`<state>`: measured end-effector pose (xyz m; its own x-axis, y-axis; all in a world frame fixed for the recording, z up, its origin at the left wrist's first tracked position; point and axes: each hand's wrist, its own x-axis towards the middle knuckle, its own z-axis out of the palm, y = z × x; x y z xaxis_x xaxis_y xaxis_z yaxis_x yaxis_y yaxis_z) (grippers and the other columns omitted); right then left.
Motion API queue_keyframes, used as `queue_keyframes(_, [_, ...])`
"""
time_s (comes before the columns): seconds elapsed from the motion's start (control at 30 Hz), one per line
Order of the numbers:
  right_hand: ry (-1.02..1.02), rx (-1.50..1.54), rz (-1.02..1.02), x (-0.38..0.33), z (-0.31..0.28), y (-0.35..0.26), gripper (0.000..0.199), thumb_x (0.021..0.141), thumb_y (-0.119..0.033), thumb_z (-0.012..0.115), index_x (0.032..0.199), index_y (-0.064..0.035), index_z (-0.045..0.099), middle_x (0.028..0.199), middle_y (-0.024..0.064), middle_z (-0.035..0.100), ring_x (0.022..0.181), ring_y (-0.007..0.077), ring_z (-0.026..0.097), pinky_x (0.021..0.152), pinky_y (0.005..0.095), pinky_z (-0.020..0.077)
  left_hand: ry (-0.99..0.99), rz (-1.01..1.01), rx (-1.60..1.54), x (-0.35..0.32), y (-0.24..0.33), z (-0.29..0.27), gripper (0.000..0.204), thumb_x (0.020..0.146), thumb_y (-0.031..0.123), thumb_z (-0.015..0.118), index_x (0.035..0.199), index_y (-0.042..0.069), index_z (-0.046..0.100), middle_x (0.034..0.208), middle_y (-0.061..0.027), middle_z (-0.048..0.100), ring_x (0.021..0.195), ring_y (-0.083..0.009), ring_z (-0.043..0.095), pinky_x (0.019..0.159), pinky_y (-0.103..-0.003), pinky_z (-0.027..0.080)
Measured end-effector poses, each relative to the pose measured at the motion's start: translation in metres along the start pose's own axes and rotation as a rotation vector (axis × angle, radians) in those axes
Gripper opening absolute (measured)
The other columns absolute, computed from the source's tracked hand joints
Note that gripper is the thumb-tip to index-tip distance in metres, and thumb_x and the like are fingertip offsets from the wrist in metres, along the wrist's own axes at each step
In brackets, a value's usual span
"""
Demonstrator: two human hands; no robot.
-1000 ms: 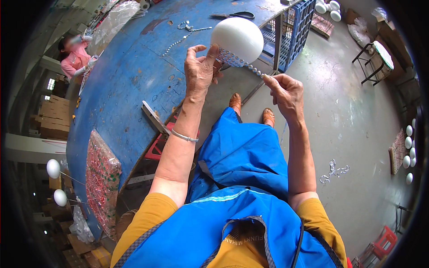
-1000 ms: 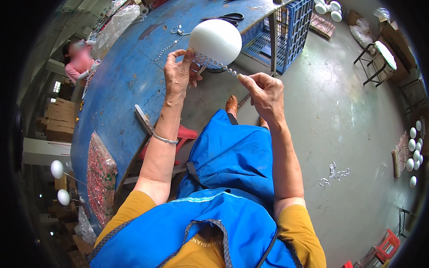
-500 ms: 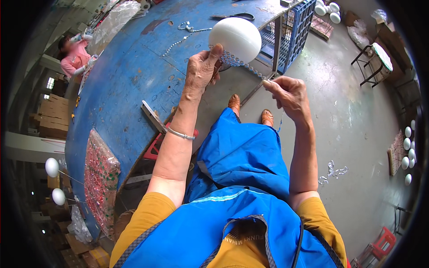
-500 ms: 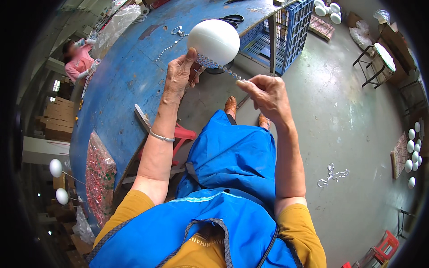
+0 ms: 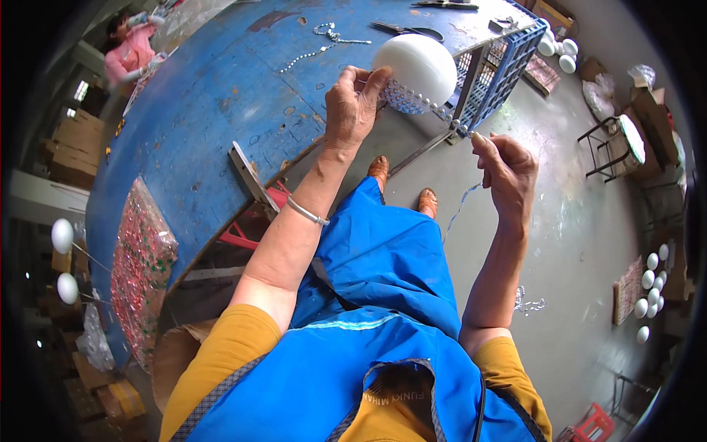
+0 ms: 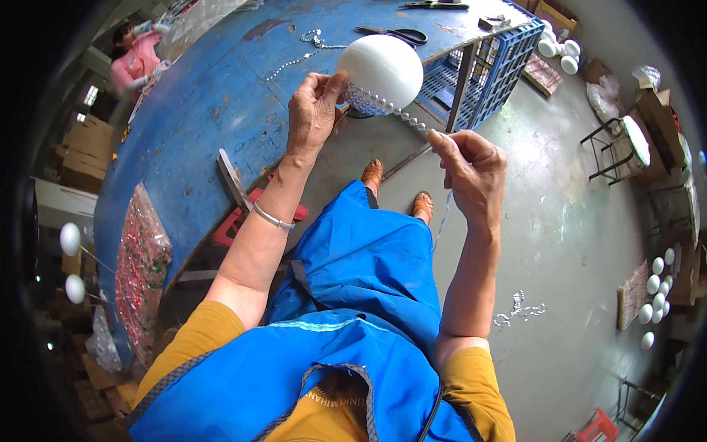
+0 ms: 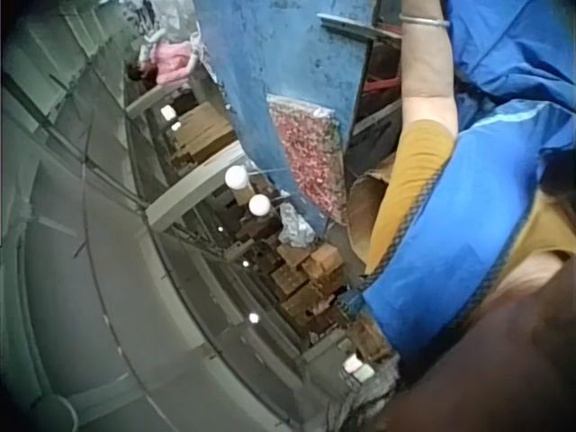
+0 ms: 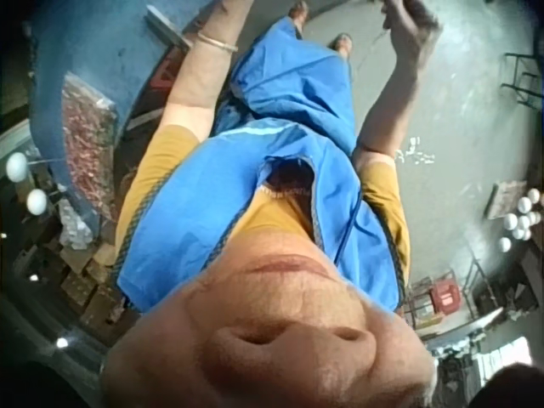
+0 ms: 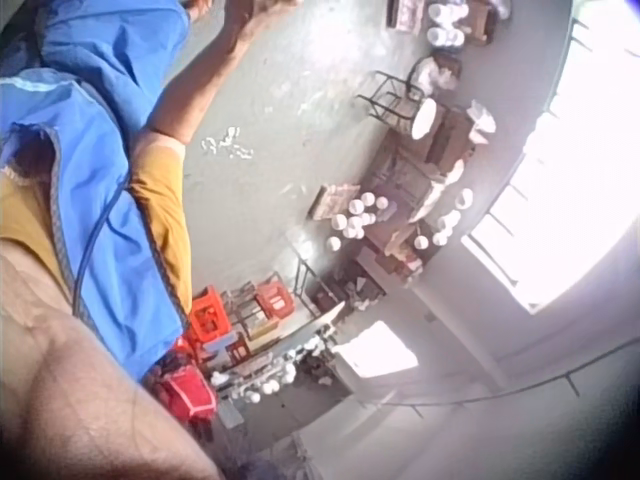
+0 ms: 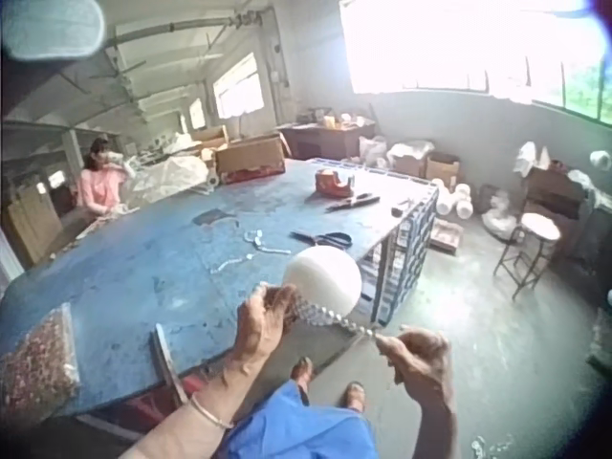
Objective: Decorating a white spherical object by manually applying a string of metallic studs.
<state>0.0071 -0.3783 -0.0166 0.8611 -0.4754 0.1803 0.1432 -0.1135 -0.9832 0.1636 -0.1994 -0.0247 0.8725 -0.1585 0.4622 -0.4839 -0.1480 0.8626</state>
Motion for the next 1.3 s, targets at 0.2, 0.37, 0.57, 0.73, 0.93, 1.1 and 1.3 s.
queue_keyframes(0.2, [0.036, -0.039, 0.068, 0.01, 0.011, 0.041, 0.027, 0.082, -0.025, 0.074, 0.074, -0.0004, 0.066, 0.054, -0.0014, 0.054, 0.044, 0.004, 0.048, 0.039, 0.0189, 0.0353, -0.104, -0.121, 0.053, 0.002, 0.02, -0.012, 0.057, 0.084, 0.056, 0.061, 0.083, 0.0, 0.06, 0.064, -0.0053, 0.06, 0.05, -0.0115, 0.054, 0.045, -0.027, 0.042])
queue_keyframes(0.37, [-0.005, 0.062, 0.065, 0.015, 0.02, 0.04, 0.028, 0.082, -0.026, 0.075, 0.072, -0.0008, 0.066, 0.054, -0.0013, 0.054, 0.044, 0.004, 0.048, 0.039, 0.019, 0.0358, -0.212, -0.081, 0.12, -0.001, 0.016, -0.012, 0.065, 0.078, 0.062, 0.064, 0.083, -0.003, 0.062, 0.064, -0.0086, 0.063, 0.061, -0.0168, 0.061, 0.057, -0.031, 0.05])
queue_keyframes(0.57, [-0.078, -0.041, 0.057, 0.009, -0.012, 0.003, 0.03, 0.081, -0.028, 0.075, 0.073, -0.0008, 0.066, 0.055, -0.0008, 0.055, 0.044, 0.0044, 0.049, 0.039, 0.019, 0.0373, -0.406, -0.462, -0.171, 0.007, 0.002, -0.018, 0.071, 0.069, 0.067, 0.069, 0.08, -0.003, 0.061, 0.063, -0.0051, 0.06, 0.057, -0.0115, 0.058, 0.054, -0.025, 0.048])
queue_keyframes(0.73, [-0.087, -0.006, 0.096, 0.019, -0.007, 0.029, 0.03, 0.082, -0.028, 0.075, 0.073, -0.0007, 0.066, 0.055, -0.0003, 0.055, 0.044, 0.0045, 0.05, 0.04, 0.0189, 0.0376, 0.004, -0.214, -0.185, -0.002, 0.002, 0.006, 0.058, 0.074, 0.058, 0.071, 0.083, 0.002, 0.06, 0.067, -0.0003, 0.058, 0.049, -0.0034, 0.049, 0.041, -0.019, 0.038])
queue_keyframes(0.93, [-0.04, 0.157, 0.079, 0.024, 0.016, 0.052, 0.031, 0.081, -0.029, 0.075, 0.073, -0.0002, 0.066, 0.055, 0.0002, 0.055, 0.044, 0.0046, 0.05, 0.039, 0.0192, 0.0376, -0.011, -0.049, -0.005, -0.004, 0.007, 0.003, 0.053, 0.078, 0.052, 0.071, 0.089, 0.002, 0.06, 0.068, 0.0, 0.059, 0.05, -0.0038, 0.05, 0.042, -0.019, 0.04])
queue_keyframes(1.1, [-0.028, 0.182, 0.08, 0.023, 0.018, 0.047, 0.031, 0.081, -0.028, 0.075, 0.073, -0.0001, 0.066, 0.055, 0.0003, 0.055, 0.044, 0.0046, 0.05, 0.039, 0.0195, 0.0372, 0.024, 0.144, 0.074, -0.008, 0.015, 0.006, 0.064, 0.074, 0.058, 0.072, 0.081, -0.005, 0.062, 0.063, -0.0028, 0.06, 0.058, -0.0076, 0.054, 0.054, -0.026, 0.047])
queue_keyframes(1.3, [-0.084, 0.069, 0.067, 0.012, -0.002, 0.022, 0.03, 0.082, -0.028, 0.075, 0.072, -0.0001, 0.066, 0.055, 0.0, 0.055, 0.044, 0.0046, 0.05, 0.039, 0.0194, 0.0369, -0.153, -0.403, -0.08, 0.01, 0.015, -0.009, 0.064, 0.073, 0.058, 0.073, 0.082, -0.005, 0.063, 0.061, -0.0024, 0.058, 0.057, -0.0088, 0.056, 0.049, -0.026, 0.047])
